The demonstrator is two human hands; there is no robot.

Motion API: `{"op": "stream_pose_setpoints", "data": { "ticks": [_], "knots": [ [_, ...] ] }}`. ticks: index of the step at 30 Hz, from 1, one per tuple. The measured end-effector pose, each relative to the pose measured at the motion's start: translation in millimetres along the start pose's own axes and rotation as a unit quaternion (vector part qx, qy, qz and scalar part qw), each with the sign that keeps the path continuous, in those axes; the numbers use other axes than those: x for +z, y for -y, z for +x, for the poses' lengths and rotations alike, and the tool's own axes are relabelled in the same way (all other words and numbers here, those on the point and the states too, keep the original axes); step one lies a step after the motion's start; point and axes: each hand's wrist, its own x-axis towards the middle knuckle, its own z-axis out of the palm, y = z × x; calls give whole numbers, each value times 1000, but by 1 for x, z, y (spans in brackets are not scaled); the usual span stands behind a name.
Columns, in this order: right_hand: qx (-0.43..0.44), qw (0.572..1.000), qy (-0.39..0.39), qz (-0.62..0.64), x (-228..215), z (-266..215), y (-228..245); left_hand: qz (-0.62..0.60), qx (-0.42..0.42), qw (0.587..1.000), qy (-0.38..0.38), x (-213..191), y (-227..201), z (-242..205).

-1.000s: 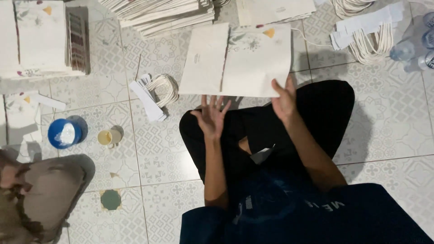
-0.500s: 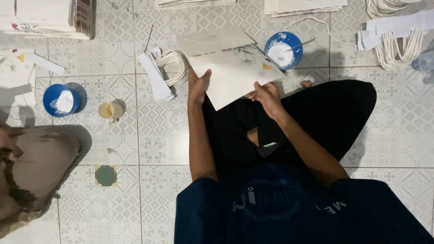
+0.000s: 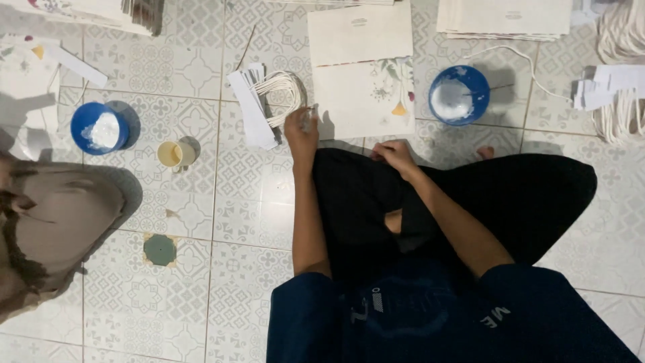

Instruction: The person applies white glue to a strip of paper using a small brush, then places the strip onto a larger sheet of paper and presses it down. The person repeats this process with another strip of paper.

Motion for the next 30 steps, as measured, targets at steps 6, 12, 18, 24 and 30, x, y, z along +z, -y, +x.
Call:
{"op": "stream_pose_setpoints", "data": {
  "ticks": [6, 12, 18, 24, 30],
  "knots": [
    [-136, 988, 35, -58, 35, 37, 55, 200, -14, 972, -124, -35, 87, 13],
    [-274, 953, 80, -102, 99, 85, 117, 104, -90, 987, -78, -69, 57, 1],
    [-308, 944, 50, -107, 138, 98, 148, 63, -84, 980, -167, -79, 48, 6],
    [-331, 937, -23, -105, 130, 91, 146, 27, -119, 967, -222, -103, 43, 4],
    [-457, 874, -4, -162, 143, 95, 181, -305, -244, 892, -229, -123, 44, 5]
  ]
}}
